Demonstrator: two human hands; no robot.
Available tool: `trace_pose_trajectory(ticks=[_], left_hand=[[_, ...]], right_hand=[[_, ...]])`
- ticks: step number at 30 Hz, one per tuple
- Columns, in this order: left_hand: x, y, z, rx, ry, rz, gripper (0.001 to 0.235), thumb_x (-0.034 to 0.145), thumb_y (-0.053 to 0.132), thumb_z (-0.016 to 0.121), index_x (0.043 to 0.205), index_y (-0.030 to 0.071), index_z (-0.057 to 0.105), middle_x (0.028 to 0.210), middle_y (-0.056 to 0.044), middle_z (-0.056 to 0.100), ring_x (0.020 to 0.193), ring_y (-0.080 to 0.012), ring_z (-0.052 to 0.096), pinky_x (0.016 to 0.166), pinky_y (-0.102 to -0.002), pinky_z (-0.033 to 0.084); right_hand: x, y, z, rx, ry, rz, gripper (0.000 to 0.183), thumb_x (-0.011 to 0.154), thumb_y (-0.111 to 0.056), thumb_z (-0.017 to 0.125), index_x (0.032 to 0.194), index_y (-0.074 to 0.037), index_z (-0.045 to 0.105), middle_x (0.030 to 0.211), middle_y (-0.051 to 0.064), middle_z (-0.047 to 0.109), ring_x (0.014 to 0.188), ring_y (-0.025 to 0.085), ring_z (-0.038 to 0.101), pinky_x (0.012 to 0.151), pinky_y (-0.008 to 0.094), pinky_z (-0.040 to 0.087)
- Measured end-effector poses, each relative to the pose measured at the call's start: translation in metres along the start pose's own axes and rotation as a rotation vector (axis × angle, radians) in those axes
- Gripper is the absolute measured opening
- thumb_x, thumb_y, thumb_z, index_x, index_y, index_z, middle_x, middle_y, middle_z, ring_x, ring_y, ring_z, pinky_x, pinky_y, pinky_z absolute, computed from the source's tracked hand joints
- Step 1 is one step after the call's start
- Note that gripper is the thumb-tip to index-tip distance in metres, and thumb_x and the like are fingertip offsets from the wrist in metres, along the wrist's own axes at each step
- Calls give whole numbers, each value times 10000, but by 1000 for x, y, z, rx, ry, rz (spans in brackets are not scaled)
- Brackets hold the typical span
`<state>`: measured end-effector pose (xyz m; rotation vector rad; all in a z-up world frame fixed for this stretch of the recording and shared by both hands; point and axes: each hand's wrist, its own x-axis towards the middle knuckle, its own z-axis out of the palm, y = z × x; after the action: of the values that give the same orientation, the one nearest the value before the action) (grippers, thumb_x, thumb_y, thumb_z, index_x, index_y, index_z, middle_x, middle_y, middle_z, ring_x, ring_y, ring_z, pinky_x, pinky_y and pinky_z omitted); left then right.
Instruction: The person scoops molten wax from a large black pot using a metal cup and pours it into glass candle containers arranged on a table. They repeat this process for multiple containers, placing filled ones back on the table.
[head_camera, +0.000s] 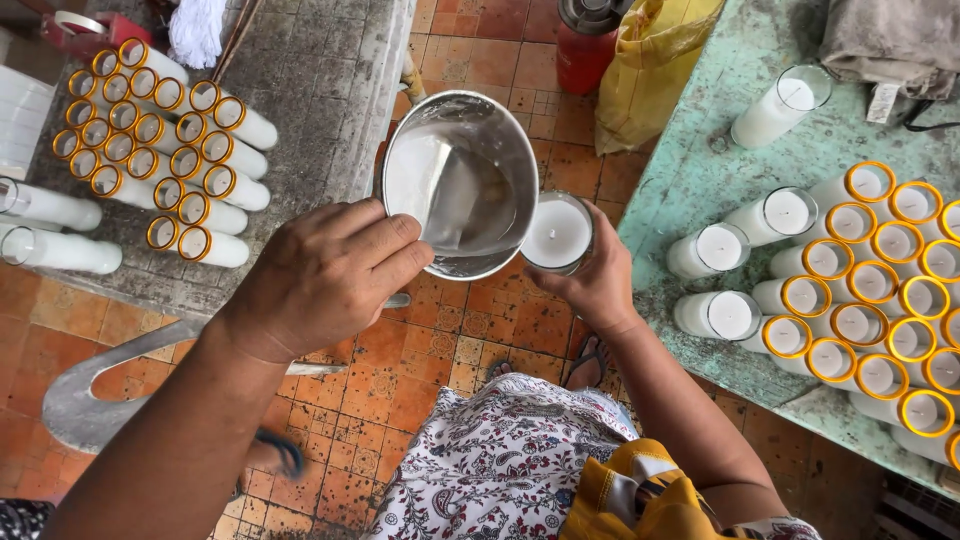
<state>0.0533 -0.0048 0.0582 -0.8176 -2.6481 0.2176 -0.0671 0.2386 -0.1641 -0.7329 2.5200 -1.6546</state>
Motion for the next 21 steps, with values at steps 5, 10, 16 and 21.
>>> trace_pose_trajectory(ticks=[5,10,16,21], left_hand=[[5,2,-7,59,-37,29,214,1004,15,661,844,148,614,863,13,577,723,-176,510,596,-301,474],[5,3,-8,105,-75,51,211,993,31,650,843,170,598,864,20,569,737,-170,516,614,-293,476],[6,4,-9,118,-85,64,192,950,5,705,871,166,636,900,29,620,749,-158,538,613,-284,508],[8,7,-12,137,-110,66,200,959,28,635,844,185,589,857,25,556,734,-177,519,633,-296,482]], right_hand=[[4,-2,4,4,13,0,956,604,-364,934,1405,-63,507,1332,135,667,1175,305,661,935,430,555],[4,-2,6,-4,8,-11,964,598,-354,930,1414,-75,498,1348,140,659,1174,314,664,917,444,574],[4,-5,9,18,-5,3,959,572,-319,935,1399,-84,509,1342,122,655,1166,303,660,932,433,561],[3,-7,10,5,-14,3,966,571,-331,934,1398,-82,501,1343,120,651,1160,310,661,917,446,560]])
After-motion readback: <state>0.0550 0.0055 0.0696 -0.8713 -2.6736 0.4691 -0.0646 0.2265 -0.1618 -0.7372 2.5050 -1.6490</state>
